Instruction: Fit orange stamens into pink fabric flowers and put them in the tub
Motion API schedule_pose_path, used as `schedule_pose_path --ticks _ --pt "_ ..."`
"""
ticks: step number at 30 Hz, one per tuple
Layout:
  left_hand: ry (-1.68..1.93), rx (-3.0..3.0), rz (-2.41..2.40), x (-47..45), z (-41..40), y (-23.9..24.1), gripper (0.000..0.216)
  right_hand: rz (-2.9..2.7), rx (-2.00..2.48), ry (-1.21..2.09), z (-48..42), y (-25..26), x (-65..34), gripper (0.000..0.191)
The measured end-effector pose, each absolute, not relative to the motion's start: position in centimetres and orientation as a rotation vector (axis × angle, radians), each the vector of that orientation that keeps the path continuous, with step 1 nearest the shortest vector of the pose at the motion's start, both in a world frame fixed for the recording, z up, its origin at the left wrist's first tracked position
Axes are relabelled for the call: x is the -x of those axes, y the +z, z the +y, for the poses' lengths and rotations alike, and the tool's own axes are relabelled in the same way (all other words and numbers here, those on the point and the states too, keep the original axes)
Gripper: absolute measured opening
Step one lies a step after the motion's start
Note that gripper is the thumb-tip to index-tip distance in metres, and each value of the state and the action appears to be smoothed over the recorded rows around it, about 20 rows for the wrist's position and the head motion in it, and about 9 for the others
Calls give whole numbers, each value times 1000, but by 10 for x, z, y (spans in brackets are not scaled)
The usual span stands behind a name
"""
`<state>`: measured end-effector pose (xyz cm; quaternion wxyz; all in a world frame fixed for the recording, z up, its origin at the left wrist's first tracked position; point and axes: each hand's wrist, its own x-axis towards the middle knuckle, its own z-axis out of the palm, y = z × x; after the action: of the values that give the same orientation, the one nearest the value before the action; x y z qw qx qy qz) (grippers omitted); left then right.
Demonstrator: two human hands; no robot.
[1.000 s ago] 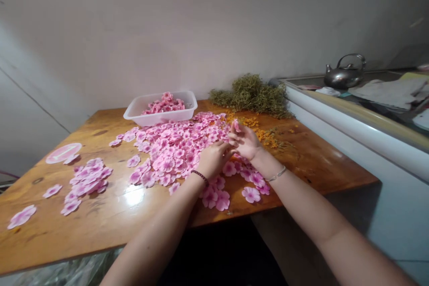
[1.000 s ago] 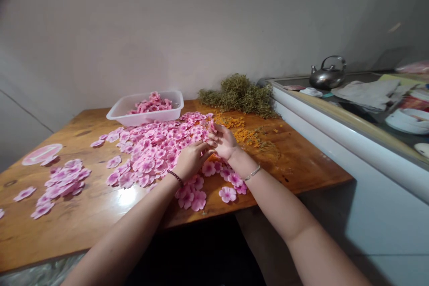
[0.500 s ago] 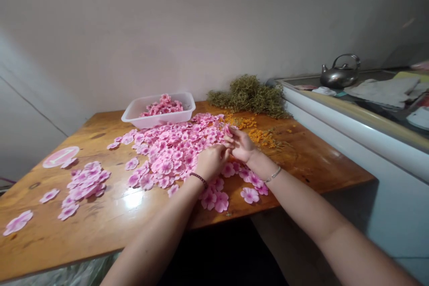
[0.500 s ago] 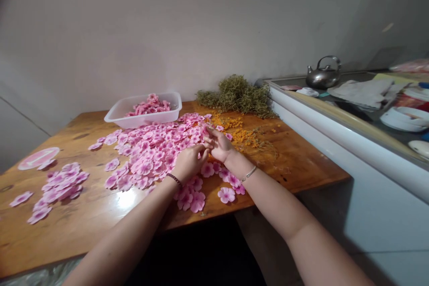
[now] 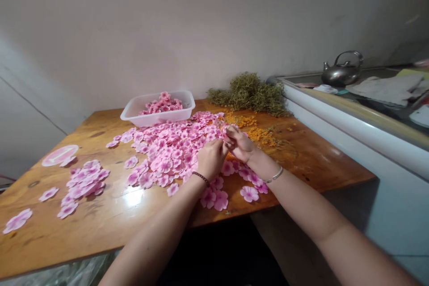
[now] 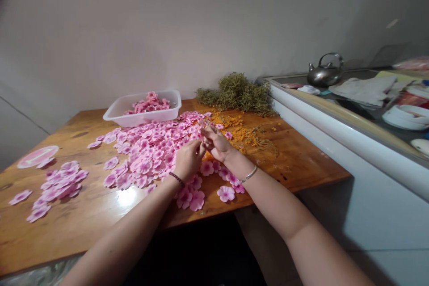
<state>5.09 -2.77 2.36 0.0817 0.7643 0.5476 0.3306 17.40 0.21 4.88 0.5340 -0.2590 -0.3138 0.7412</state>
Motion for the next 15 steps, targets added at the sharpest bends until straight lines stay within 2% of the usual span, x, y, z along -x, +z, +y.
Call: schedule_pose_path --ticks 5,10,13,15 --pt "1112 -1828 1874 -35 -11 21 38 -707 565 1903 3 54 -183 30" --pt "1077 -1950 1437 -31 -3 12 18 -547 635 1829 11 55 -185 15" --pt "1169 -1778 1376 -31 -2 11 17 -452 666 1730 19 52 -187 12" --pt "1163 -1527 1333 -27 -2 16 26 -436 669 1701 24 50 -190 12"
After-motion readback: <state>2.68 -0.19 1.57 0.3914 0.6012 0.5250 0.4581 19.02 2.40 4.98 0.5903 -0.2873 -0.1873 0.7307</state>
